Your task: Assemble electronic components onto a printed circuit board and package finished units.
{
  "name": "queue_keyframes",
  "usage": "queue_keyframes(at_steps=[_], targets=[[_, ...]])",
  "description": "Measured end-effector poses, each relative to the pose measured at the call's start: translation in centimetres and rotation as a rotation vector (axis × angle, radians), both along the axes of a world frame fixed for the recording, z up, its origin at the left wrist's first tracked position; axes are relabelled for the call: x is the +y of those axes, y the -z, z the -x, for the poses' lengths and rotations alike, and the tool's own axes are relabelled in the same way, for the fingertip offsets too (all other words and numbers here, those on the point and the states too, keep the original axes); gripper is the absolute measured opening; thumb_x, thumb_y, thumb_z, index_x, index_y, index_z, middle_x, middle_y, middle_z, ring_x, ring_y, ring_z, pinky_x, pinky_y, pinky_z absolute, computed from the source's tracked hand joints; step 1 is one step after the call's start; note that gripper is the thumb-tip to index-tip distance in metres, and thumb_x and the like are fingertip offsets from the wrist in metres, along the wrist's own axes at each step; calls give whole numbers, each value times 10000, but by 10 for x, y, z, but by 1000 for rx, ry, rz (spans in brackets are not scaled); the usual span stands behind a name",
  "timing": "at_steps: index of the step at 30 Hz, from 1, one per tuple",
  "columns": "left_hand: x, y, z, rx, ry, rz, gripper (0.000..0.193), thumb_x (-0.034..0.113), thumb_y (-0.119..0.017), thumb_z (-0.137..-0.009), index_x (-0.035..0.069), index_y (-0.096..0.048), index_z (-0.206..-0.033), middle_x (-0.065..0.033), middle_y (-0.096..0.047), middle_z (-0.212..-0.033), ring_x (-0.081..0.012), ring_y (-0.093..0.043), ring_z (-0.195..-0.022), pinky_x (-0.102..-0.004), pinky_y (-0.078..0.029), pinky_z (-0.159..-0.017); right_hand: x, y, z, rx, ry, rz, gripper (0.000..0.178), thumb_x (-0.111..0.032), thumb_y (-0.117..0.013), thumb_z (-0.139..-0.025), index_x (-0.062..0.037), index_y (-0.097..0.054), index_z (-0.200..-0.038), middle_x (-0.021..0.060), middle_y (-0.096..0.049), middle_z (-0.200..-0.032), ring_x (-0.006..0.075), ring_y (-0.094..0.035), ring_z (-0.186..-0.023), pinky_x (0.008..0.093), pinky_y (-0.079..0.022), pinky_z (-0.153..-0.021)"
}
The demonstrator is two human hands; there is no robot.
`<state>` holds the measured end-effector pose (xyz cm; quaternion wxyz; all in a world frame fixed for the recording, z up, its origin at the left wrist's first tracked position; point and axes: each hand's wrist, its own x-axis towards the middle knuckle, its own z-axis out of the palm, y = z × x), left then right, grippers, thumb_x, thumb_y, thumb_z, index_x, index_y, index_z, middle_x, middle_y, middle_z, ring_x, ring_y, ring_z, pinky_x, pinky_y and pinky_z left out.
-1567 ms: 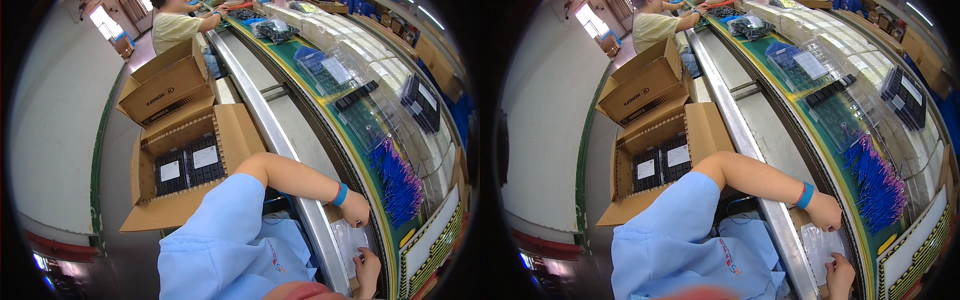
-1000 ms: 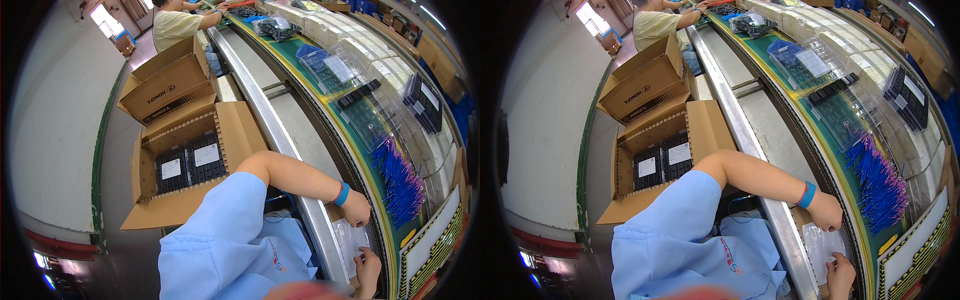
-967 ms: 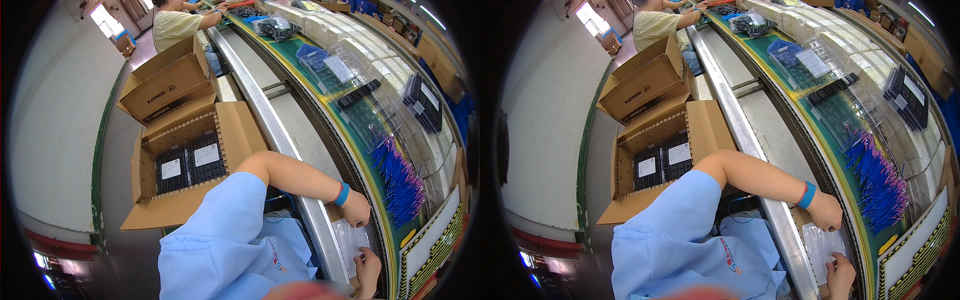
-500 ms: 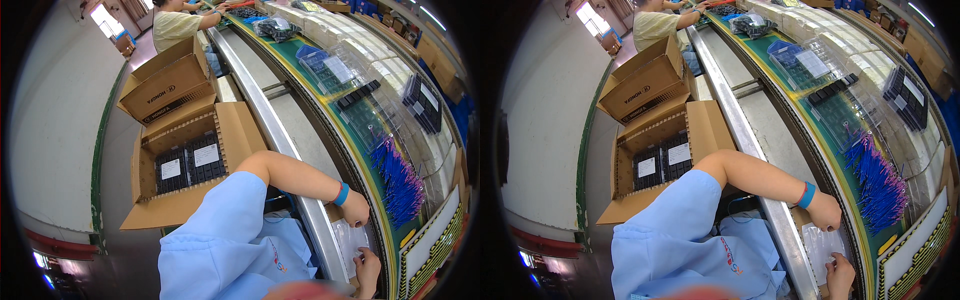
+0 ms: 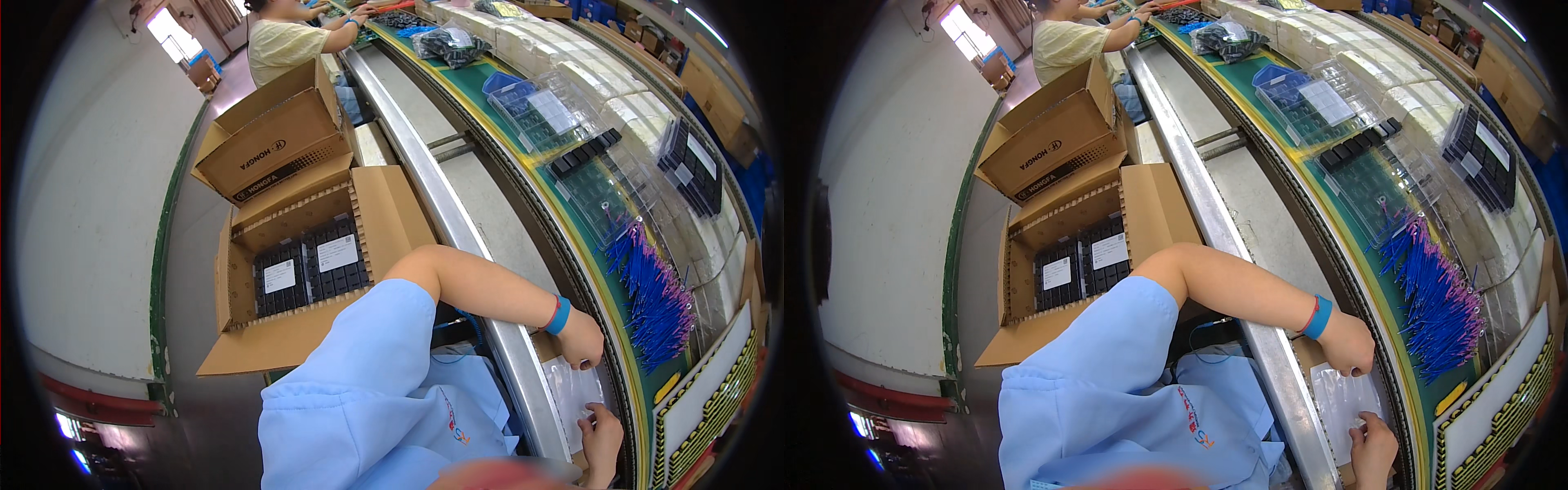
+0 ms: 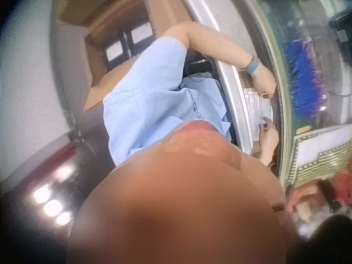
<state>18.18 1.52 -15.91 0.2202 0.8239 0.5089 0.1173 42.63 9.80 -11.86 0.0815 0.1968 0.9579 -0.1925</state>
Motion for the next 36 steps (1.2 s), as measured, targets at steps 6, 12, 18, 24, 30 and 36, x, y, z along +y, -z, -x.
queue_keyframes(at_steps=[6,12,18,24,30,36], targets=[[-2,-1,-2,-3,-3,5,217,247,-643,-786,107,-686,-947,-119,-673,-874,-309,-633,-855,-432,-497,-731,-2,-1,0,-8,5,3,316,-33,-717,-663,-38,-643,-969,155,-633,-742,328,-617,-697,400,-471,-641],[-4,-3,-5,-44,22,-25,222,243,-640,-787,103,-685,-953,-120,-676,-878,-312,-633,-853,-436,-498,-723,0,0,3,7,2,17,300,-10,-699,-676,-25,-637,-969,164,-622,-756,328,-608,-687,400,-466,-639],[-14,-27,-6,6,148,-141,184,223,-618,-776,50,-677,-798,-150,-665,-815,-331,-637,-781,-441,-503,-645,-1,-7,13,121,-80,51,301,35,-666,-691,-11,-619,-984,159,-595,-800,304,-595,-668,370,-467,-616],[-24,-25,8,-92,118,-256,157,199,-631,-732,49,-671,-751,-140,-657,-740,-329,-641,-711,-446,-497,-588,-8,-25,43,39,-203,-19,241,-160,-595,-873,-128,-612,-1111,90,-628,-919,292,-620,-789,378,-492,-665],[-31,-16,13,117,114,-135,232,284,-625,-795,67,-695,-839,-149,-677,-817,-329,-651,-786,-441,-515,-678,-2,-24,52,81,-37,65,256,-138,-582,-896,-82,-613,-1144,162,-629,-941,331,-627,-816,386,-499,-696],[-41,-18,17,76,114,-245,125,159,-616,-720,42,-656,-719,-112,-648,-741,-281,-659,-684,-377,-524,-585,13,-28,45,207,114,54,245,-138,-599,-887,-47,-638,-1111,195,-617,-1056,357,-596,-948,386,-479,-836]])
